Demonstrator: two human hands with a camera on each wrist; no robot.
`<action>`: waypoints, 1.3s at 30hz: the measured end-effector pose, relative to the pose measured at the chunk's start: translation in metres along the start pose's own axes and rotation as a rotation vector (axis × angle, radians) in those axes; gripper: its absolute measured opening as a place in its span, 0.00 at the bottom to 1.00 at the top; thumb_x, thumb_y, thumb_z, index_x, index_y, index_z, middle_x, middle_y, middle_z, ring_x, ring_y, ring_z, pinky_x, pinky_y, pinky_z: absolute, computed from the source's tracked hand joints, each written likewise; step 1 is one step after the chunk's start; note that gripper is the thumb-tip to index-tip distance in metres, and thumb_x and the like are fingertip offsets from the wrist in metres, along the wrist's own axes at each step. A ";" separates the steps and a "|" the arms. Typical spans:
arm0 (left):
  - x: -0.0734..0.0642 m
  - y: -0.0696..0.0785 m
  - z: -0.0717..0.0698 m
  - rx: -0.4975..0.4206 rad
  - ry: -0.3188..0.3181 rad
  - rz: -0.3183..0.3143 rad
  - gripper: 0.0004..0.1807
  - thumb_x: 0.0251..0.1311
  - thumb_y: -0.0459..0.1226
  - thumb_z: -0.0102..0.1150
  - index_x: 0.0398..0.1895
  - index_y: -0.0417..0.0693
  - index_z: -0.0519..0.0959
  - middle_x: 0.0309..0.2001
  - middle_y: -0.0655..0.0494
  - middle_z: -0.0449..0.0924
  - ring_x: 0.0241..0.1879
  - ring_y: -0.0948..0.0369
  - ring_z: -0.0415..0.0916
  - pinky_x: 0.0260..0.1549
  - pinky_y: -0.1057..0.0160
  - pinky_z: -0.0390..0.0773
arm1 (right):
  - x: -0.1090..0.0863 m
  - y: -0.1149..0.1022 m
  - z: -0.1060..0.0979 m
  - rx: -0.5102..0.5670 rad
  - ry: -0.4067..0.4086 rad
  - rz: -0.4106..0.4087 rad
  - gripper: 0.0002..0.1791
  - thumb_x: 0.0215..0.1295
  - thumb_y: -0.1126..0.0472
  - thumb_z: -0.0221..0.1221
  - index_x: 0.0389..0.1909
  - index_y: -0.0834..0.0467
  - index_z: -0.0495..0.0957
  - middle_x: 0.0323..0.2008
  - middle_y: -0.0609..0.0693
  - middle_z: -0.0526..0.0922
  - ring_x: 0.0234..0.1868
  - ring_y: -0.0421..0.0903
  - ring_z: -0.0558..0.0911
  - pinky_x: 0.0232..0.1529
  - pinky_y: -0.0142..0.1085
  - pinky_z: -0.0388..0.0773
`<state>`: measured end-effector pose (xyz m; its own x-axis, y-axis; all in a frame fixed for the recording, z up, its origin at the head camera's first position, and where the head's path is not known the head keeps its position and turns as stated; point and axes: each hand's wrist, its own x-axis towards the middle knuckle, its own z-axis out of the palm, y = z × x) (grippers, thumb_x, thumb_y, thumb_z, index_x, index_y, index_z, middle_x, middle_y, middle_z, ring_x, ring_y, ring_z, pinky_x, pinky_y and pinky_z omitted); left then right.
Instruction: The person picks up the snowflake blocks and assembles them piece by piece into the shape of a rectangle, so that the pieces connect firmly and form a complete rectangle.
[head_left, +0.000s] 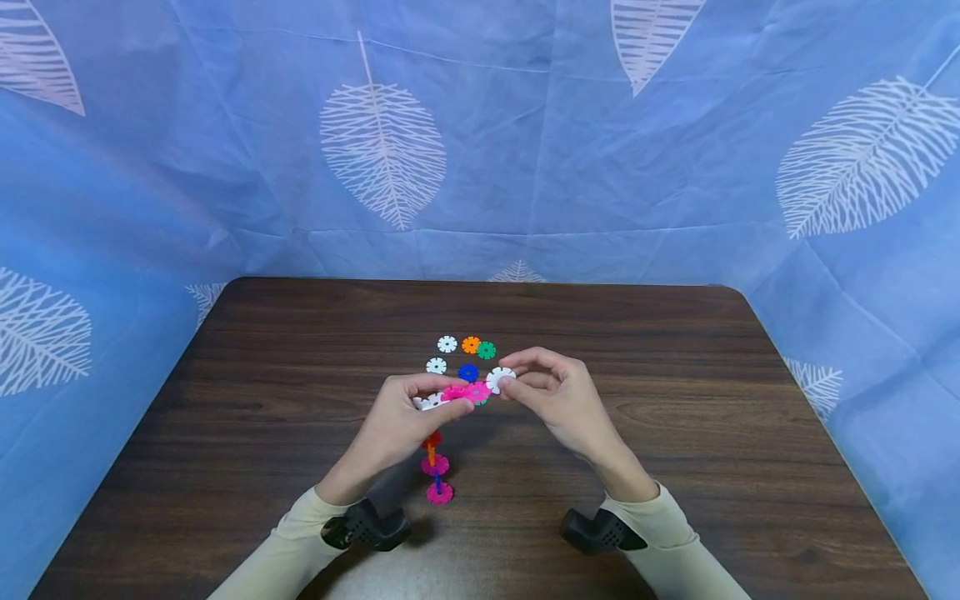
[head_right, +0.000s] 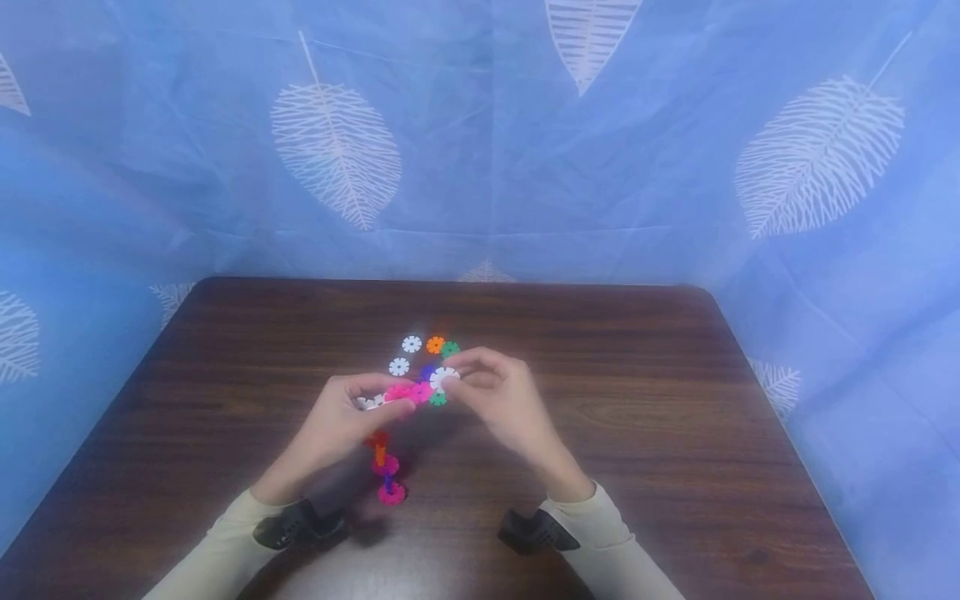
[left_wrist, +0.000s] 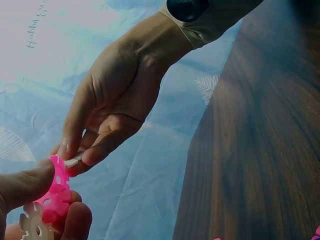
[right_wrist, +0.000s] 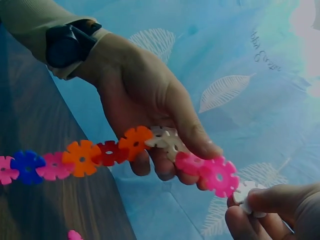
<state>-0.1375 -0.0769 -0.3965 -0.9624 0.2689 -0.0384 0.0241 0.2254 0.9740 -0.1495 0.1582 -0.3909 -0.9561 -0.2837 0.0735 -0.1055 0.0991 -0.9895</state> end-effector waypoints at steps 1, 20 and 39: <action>0.000 0.000 0.000 0.000 0.001 -0.001 0.16 0.60 0.41 0.73 0.49 0.45 0.88 0.36 0.49 0.89 0.11 0.61 0.57 0.12 0.67 0.61 | 0.000 0.000 0.001 0.005 0.002 -0.002 0.13 0.68 0.65 0.65 0.51 0.64 0.81 0.41 0.56 0.84 0.40 0.46 0.89 0.47 0.38 0.86; -0.001 -0.005 0.001 0.035 0.031 -0.001 0.16 0.60 0.41 0.74 0.48 0.45 0.88 0.34 0.51 0.88 0.11 0.61 0.60 0.11 0.67 0.61 | 0.000 0.005 0.007 -0.004 0.020 0.027 0.09 0.68 0.65 0.66 0.45 0.65 0.82 0.43 0.55 0.87 0.40 0.47 0.89 0.44 0.39 0.86; 0.001 -0.002 -0.001 0.034 0.021 0.003 0.15 0.59 0.40 0.74 0.48 0.44 0.88 0.38 0.51 0.90 0.25 0.56 0.73 0.15 0.67 0.68 | -0.002 -0.001 0.012 -0.020 0.022 -0.015 0.10 0.68 0.67 0.65 0.46 0.66 0.80 0.43 0.60 0.85 0.43 0.52 0.89 0.45 0.39 0.86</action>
<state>-0.1383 -0.0782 -0.3985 -0.9678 0.2499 -0.0306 0.0357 0.2563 0.9659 -0.1444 0.1471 -0.3919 -0.9600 -0.2646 0.0915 -0.1254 0.1140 -0.9855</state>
